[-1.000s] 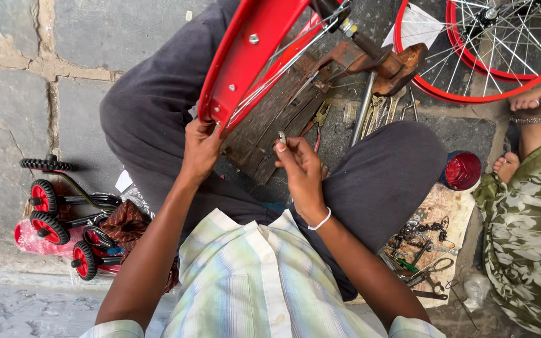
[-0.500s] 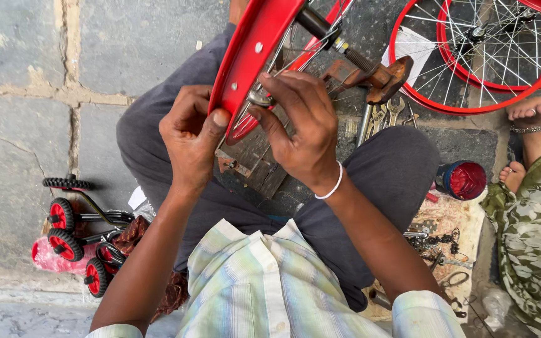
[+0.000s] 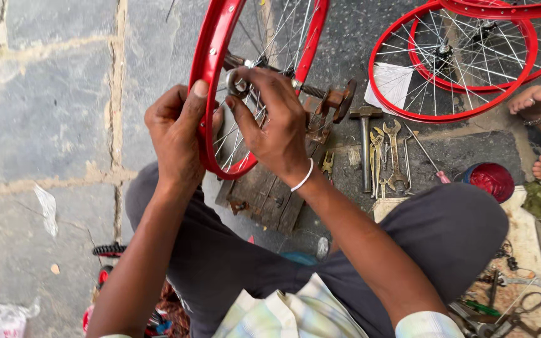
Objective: The person inserts metal spokes into the hub and rim of a red bicycle wheel, threading them through the holes by hand and securing them with small metal nuts.
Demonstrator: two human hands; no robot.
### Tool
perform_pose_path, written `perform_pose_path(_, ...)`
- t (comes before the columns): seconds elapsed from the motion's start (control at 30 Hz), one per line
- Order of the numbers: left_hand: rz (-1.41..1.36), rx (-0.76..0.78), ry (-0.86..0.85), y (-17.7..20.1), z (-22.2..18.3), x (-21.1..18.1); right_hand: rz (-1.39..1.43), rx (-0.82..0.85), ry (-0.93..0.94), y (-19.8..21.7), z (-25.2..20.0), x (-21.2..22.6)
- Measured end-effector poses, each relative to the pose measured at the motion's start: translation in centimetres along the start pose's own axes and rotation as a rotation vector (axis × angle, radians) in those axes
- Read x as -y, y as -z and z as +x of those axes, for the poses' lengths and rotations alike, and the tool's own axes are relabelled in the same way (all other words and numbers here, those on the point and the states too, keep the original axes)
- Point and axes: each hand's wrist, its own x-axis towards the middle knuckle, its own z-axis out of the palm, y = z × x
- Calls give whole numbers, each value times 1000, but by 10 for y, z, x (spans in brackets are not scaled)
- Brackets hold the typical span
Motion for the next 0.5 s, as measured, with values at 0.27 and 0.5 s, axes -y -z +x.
perform_pose_path(0.27,213,34,-212,2,0,-1,436,351,-172,11,12,-8)
perform_pose_path(0.5,241,70,-113,4,5,-5,-31,150,76,-11,11,-18)
